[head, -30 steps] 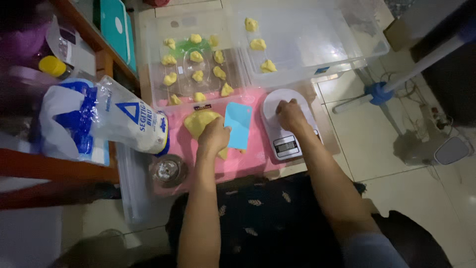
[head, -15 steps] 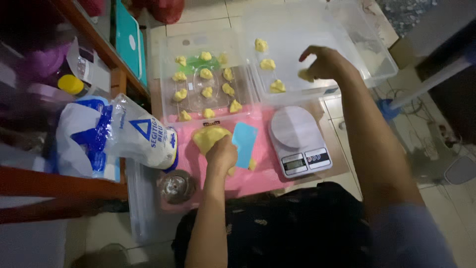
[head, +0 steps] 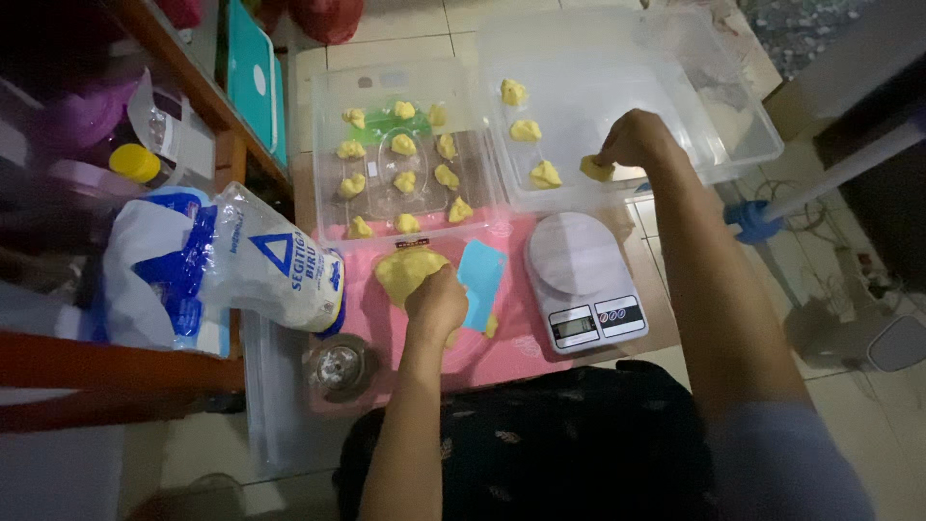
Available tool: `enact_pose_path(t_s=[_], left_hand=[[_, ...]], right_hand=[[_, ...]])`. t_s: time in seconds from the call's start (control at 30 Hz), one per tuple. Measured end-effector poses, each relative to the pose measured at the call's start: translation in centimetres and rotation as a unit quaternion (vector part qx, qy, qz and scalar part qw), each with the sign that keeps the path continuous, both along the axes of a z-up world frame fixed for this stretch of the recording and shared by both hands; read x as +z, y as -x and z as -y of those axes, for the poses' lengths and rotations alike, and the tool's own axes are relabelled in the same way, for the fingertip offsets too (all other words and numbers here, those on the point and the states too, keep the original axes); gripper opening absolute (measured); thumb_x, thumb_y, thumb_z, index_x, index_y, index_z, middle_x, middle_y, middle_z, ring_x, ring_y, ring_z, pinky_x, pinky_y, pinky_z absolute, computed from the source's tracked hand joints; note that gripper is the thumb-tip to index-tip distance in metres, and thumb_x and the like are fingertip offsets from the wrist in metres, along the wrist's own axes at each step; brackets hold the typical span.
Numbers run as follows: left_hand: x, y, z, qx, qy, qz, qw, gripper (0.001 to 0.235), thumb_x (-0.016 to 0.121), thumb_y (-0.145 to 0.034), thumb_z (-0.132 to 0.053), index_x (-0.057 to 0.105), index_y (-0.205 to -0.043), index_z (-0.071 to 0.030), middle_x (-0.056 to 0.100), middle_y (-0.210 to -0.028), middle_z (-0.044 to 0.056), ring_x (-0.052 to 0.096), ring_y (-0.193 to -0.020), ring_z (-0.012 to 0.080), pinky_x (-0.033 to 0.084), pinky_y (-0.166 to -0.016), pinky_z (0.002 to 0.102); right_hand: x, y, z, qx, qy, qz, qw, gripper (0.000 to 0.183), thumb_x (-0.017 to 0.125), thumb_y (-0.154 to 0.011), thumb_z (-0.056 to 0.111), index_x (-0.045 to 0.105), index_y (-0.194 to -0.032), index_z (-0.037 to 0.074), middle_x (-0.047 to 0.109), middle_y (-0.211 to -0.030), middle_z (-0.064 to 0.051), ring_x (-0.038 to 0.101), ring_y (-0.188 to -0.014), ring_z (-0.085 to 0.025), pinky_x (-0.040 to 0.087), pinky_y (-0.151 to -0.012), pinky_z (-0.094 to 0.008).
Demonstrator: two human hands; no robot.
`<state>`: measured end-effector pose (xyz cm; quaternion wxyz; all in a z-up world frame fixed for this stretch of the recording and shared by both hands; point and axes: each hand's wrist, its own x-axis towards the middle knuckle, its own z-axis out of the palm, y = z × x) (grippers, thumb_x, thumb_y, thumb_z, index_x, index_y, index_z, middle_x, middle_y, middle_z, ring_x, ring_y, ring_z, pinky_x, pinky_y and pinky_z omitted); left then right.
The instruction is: The person portions yellow dough into small pieces using a blue plastic scraper and a digital kitchen scale. Each piece is weighed, adjusted, and placed into a clear plastic container. The process is repeated multiple times throughout the clip.
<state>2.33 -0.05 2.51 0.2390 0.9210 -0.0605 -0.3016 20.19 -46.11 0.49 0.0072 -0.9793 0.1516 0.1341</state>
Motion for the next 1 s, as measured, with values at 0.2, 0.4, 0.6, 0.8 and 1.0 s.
enact_pose_path(t_s=[0.2,0.4,0.6,0.8,1.0], left_hand=[[-0.5,0.2,-0.4,0.011,0.006,-0.003,1.0,0.035,0.052,-0.113,-0.024,0.063,-0.137,-0.002,0.074,-0.13,0.025,0.068,-0.133,0.0431,0.05,-0.109,0.068],[2.4,1.5,-2.0,0.013,0.131,0.011,0.991,0.037,0.057,-0.108,-0.029,0.064,-0.119,0.005,0.069,-0.128,0.037,0.06,-0.133,0.0575,0.048,-0.107,0.067],[6.0,2.9,-2.5,0.071,0.066,0.027,0.995,0.038,0.046,-0.11,-0.026,0.058,-0.136,-0.001,0.066,-0.142,0.028,0.06,-0.142,0.0437,0.045,-0.119,0.058],[3.4,1.4,-2.2,0.032,-0.092,0.001,0.995,0.044,0.053,-0.11,-0.045,0.06,-0.139,-0.012,0.064,-0.14,0.007,0.064,-0.139,0.029,0.05,-0.114,0.038],[1.9,1.4,-2.4,0.102,0.013,0.004,0.995,0.038,0.044,-0.114,-0.038,0.054,-0.14,-0.012,0.071,-0.14,0.014,0.061,-0.143,0.0341,0.045,-0.118,0.059]], right_hand=[[13.2,13.1,-11.3,0.027,-0.142,0.102,0.984,0.025,0.07,-0.108,0.036,0.084,-0.124,0.024,0.082,-0.108,-0.021,0.076,-0.103,-0.05,0.062,-0.083,-0.06],[13.5,24.6,-23.7,-0.252,-0.55,-0.015,0.796,0.039,0.04,-0.105,0.014,0.072,-0.099,-0.008,0.058,-0.061,-0.014,0.05,-0.042,-0.025,0.041,-0.047,-0.034],[-4.5,24.8,-24.5,0.159,-0.305,-0.018,0.939,0.038,0.064,-0.101,0.037,0.08,-0.113,0.005,0.079,-0.106,-0.029,0.074,-0.104,-0.055,0.056,-0.096,-0.065],[-18.3,23.2,-27.7,0.44,-0.018,0.066,0.895,0.022,0.081,-0.094,0.028,0.072,-0.113,0.022,0.073,-0.106,-0.011,0.079,-0.091,-0.035,0.066,-0.077,-0.043],[-13.3,24.0,-28.9,0.434,0.065,0.047,0.898,0.029,0.089,-0.079,0.009,0.067,-0.097,0.018,0.068,-0.098,-0.007,0.079,-0.082,-0.033,0.066,-0.065,-0.04]])
